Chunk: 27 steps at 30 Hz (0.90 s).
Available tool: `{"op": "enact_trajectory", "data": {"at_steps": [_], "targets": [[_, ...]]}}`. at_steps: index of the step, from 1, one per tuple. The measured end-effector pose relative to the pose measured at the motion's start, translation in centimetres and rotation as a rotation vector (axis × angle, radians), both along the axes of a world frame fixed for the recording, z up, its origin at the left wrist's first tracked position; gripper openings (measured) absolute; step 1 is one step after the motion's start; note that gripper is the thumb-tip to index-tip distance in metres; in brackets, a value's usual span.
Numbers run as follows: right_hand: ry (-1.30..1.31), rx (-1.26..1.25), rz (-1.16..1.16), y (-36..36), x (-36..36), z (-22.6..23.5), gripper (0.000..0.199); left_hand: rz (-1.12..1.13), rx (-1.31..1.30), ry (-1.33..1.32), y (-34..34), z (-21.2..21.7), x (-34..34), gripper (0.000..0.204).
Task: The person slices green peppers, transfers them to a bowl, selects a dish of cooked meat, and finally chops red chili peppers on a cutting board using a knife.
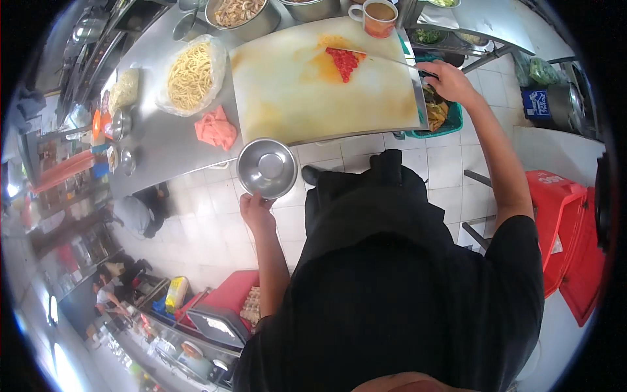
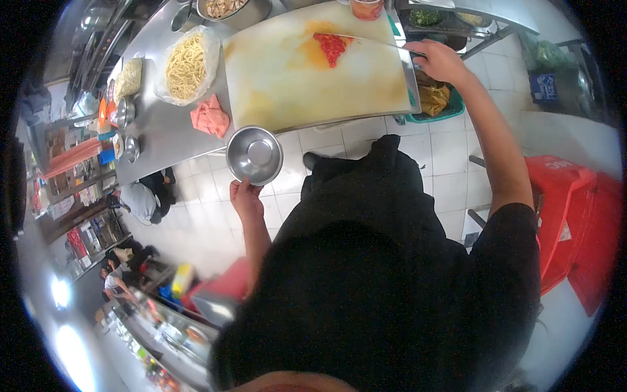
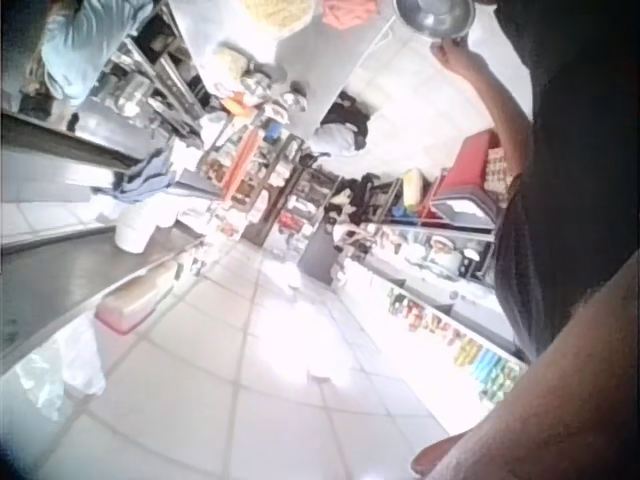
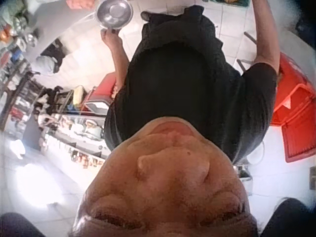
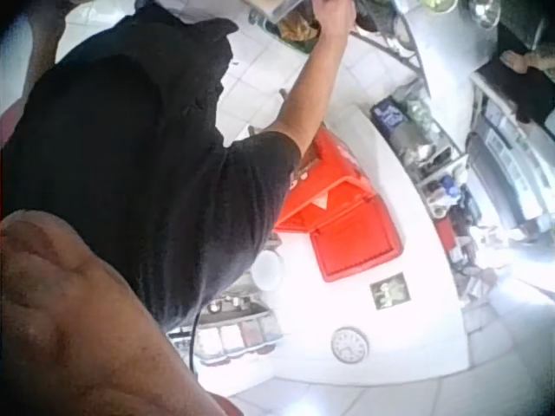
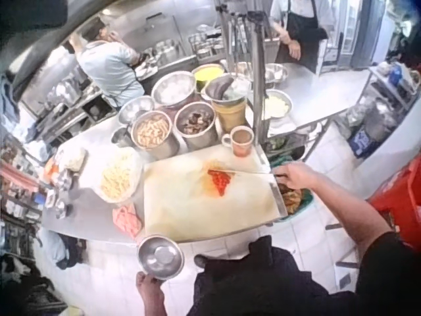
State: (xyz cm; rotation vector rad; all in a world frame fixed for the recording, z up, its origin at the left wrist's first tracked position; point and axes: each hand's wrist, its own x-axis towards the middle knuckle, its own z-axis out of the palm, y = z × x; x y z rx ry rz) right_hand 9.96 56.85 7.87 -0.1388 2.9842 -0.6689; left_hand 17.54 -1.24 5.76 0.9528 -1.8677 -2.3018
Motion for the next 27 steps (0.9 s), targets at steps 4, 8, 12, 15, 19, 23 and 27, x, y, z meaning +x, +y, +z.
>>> {"op": "enact_trajectory", "data": {"at_steps": [4, 8, 12, 15, 19, 23, 27], "targets": [[-0.082, 0.015, 0.036, 0.1, 1.9, 1.2, 0.039, -0.012, -0.019, -0.052, 2.3, 0.2, 3.3, 0.010], [-0.079, -0.008, 0.100, -0.6, 3.9, 1.6, 0.038, 0.001, -0.038, -0.076, 3.3, -0.1, 5.5, 0.011], [-0.054, -0.052, 0.064, -0.6, 6.0, 2.0, 0.039, 0.009, -0.036, -0.090, 3.4, -1.5, 6.8, 0.012], [-0.059, -0.073, -0.040, 0.3, 6.6, 2.5, 0.040, 0.014, -0.036, -0.110, 3.6, -2.4, 7.4, 0.013], [-0.084, -0.013, -0.125, 1.6, 7.4, 1.7, 0.040, 0.005, -0.004, -0.121, 3.6, -4.3, 8.1, 0.014], [-0.106, -0.036, -0.016, -1.1, 9.2, 2.1, 0.040, -0.017, -0.047, -0.179, 4.2, -6.4, 8.6, 0.013], [-0.132, -0.140, -0.002, -2.8, 10.7, 1.9, 0.040, -0.070, -0.068, -0.192, 5.5, -8.2, 8.6, 0.013]]}}
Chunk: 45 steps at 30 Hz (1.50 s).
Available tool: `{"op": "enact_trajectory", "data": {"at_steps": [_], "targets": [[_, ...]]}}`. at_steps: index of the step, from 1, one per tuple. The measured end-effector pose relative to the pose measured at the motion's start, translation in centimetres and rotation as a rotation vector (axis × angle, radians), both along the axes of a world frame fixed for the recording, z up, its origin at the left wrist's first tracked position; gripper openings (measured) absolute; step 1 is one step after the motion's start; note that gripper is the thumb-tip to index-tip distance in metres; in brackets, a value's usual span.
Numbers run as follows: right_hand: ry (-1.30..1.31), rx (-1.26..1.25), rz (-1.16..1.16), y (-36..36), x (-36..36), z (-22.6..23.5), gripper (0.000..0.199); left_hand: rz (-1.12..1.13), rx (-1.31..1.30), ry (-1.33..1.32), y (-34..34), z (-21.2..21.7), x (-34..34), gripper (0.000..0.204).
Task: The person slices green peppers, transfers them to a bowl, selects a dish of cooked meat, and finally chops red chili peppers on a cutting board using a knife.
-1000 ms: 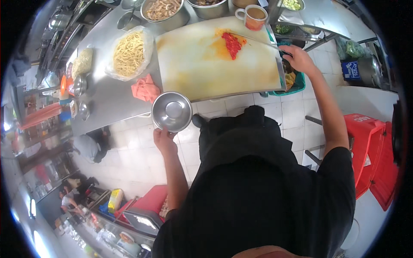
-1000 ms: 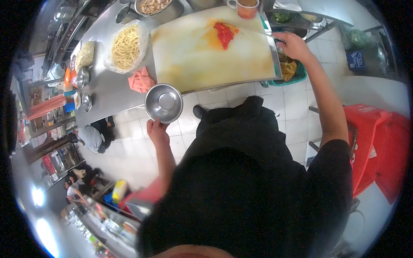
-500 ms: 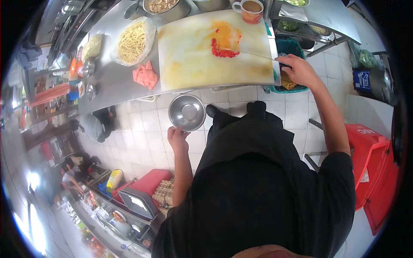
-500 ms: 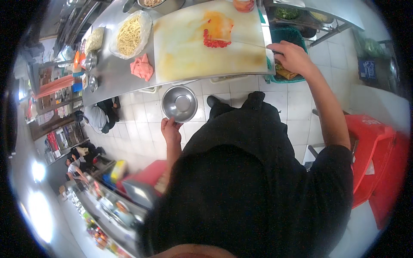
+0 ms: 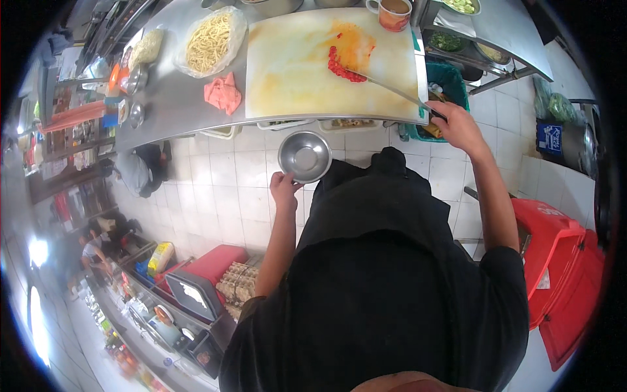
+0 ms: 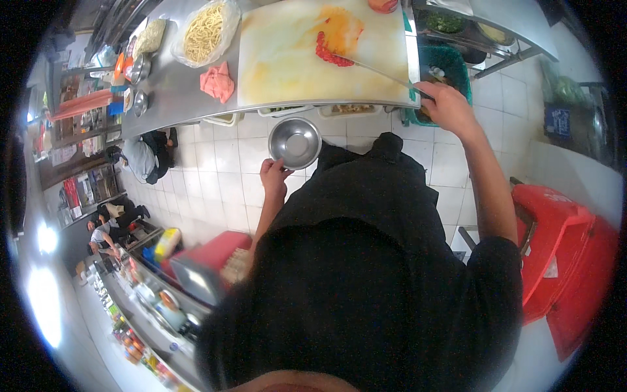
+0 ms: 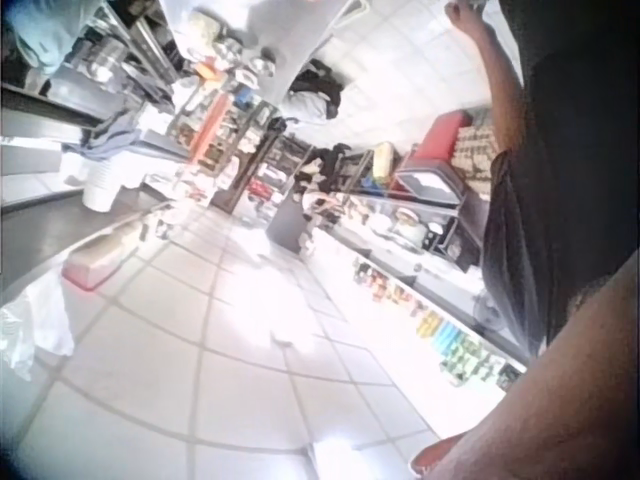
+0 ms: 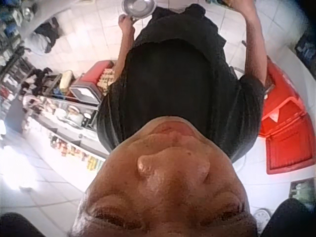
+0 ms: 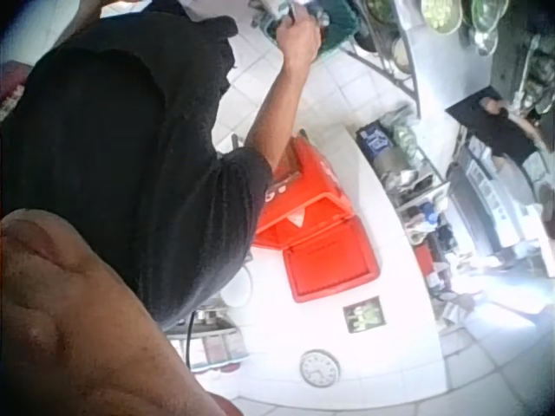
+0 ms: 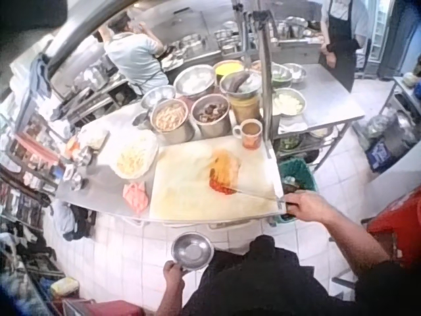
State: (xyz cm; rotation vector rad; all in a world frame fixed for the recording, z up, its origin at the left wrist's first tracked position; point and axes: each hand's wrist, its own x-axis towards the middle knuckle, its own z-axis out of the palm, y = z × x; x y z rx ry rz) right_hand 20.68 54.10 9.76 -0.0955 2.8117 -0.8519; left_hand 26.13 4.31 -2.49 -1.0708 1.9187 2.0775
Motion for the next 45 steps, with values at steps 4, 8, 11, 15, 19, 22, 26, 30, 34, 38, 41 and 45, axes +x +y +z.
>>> {"op": "enact_trajectory", "data": {"at_steps": [4, 8, 11, 15, 19, 22, 26, 30, 34, 38, 41, 45], "targets": [[0.018, 0.022, -0.051, -0.2, -0.4, 0.2, 0.040, -0.059, 0.039, 0.009, 1.8, -1.6, -1.0, 0.016], [0.042, -0.013, 0.032, -1.0, -0.2, -0.3, 0.041, -0.111, 0.042, 0.000, 3.4, -3.5, -2.6, 0.016], [0.040, -0.071, 0.019, -1.0, 0.5, -0.6, 0.040, -0.130, 0.025, -0.002, 4.7, -4.0, -3.8, 0.015], [-0.036, -0.080, -0.065, -0.6, 0.8, -1.1, 0.041, -0.121, 0.089, -0.002, 6.8, -3.6, -4.9, 0.018], [0.038, -0.069, 0.048, -2.5, 1.3, 0.0, 0.042, -0.130, 0.121, 0.023, 7.6, -3.8, -5.3, 0.020], [0.006, -0.054, 0.055, -3.4, 2.3, -0.4, 0.041, -0.141, 0.126, -0.008, 8.3, -3.5, -6.2, 0.020], [-0.049, -0.080, 0.123, -5.2, 3.7, 0.1, 0.041, -0.125, 0.172, 0.010, 8.2, -3.6, -6.5, 0.021], [-0.174, -0.044, 0.165, -6.9, 5.2, 1.4, 0.040, -0.107, 0.175, -0.001, 8.2, -3.1, -6.5, 0.019], [-0.146, -0.082, 0.172, -7.3, 5.6, 1.0, 0.039, -0.100, 0.177, -0.011, 7.9, -3.0, -6.5, 0.018], [0.008, -0.244, 0.147, -5.7, 4.4, -0.9, 0.039, -0.077, 0.174, -0.018, 8.1, -2.8, -6.4, 0.017], [0.037, -0.328, 0.051, -4.1, 1.4, -1.1, 0.040, -0.042, 0.203, 0.019, 8.0, -3.1, -6.2, 0.014], [0.047, -0.109, -0.079, -2.6, -4.3, -0.6, 0.040, -0.057, 0.173, -0.006, 8.0, -3.2, -6.3, 0.015]]}}
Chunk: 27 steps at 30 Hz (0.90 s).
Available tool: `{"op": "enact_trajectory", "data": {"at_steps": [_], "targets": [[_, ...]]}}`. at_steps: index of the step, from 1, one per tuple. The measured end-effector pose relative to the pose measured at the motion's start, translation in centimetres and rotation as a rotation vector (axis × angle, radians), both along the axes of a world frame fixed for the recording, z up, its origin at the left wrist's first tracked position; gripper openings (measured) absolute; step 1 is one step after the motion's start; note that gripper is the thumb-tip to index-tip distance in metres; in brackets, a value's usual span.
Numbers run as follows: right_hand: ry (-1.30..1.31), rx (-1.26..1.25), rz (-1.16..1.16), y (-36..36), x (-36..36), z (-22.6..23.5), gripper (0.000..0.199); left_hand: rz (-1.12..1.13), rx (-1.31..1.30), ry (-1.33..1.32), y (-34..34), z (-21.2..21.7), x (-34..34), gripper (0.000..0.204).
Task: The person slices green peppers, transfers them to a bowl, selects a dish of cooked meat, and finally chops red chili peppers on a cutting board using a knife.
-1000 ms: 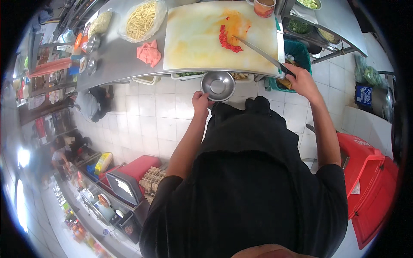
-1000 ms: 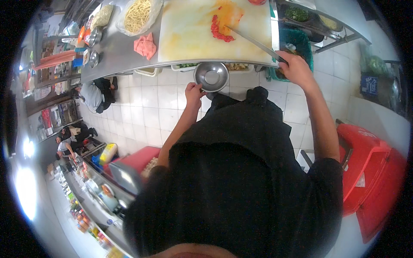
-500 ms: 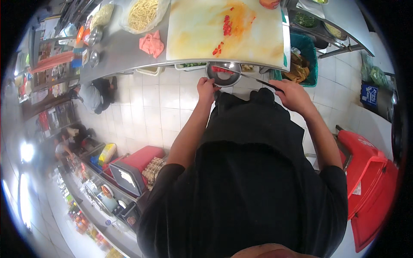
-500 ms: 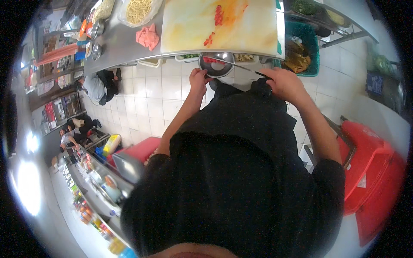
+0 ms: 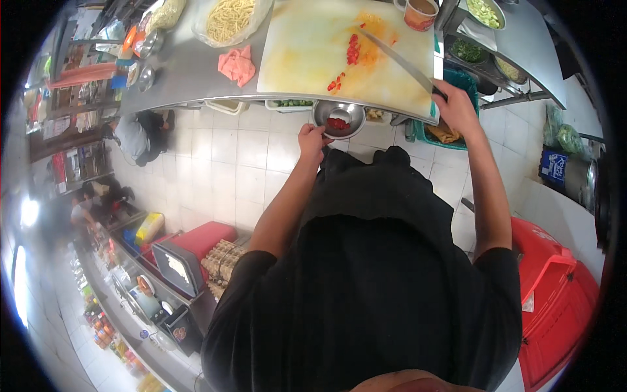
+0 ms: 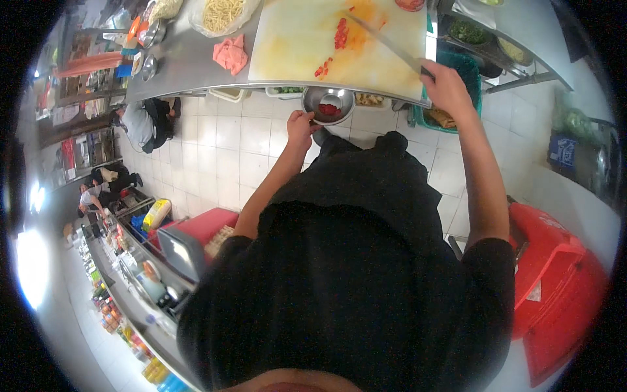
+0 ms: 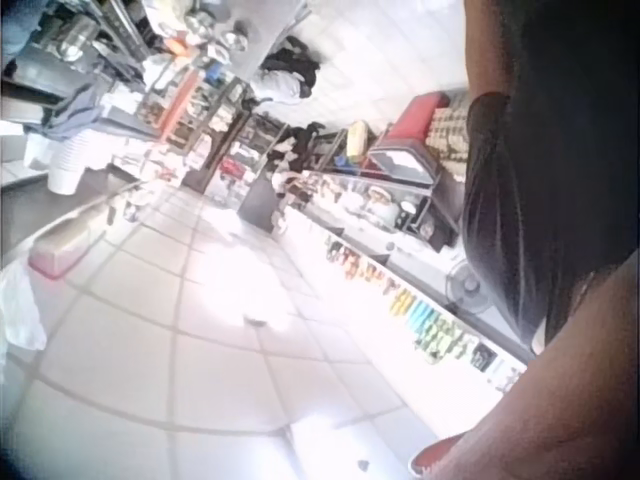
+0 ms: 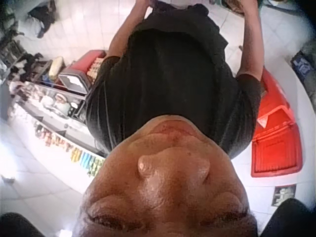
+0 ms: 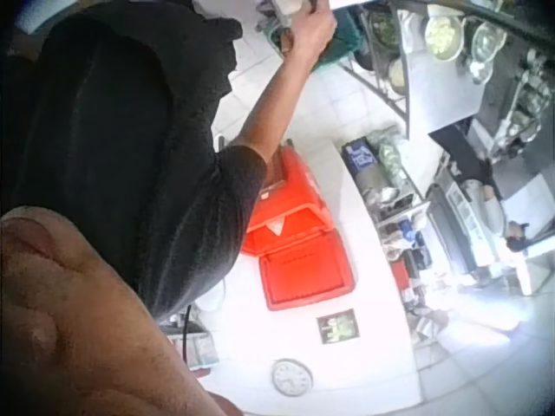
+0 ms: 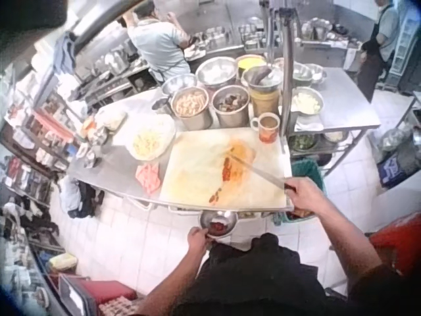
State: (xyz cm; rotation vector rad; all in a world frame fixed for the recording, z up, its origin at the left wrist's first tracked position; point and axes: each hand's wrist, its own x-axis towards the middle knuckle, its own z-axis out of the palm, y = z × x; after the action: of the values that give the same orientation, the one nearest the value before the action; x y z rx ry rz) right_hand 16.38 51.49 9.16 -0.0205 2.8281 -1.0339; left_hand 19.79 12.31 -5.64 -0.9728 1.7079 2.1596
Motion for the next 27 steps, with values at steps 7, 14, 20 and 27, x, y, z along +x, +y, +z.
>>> {"op": "enact_trajectory", "data": {"at_steps": [7, 14, 20, 27], "targets": [[0.016, 0.226, -0.003, 0.9, -7.2, -1.3, 0.042, 0.007, 0.002, 0.004, -0.9, -0.5, -0.1, 0.015], [0.036, 0.162, 0.202, -0.2, -4.9, -3.1, 0.041, 0.031, -0.010, 0.024, -1.1, 0.7, 0.2, 0.019], [-0.026, 0.134, 0.273, -3.8, 1.2, -1.5, 0.041, 0.035, 0.017, 0.022, -1.5, -0.1, 0.2, 0.014], [-0.153, 0.115, 0.333, -7.9, 5.9, 1.0, 0.035, 0.065, 0.029, 0.021, -1.3, 0.7, 0.0, 0.021]]}}
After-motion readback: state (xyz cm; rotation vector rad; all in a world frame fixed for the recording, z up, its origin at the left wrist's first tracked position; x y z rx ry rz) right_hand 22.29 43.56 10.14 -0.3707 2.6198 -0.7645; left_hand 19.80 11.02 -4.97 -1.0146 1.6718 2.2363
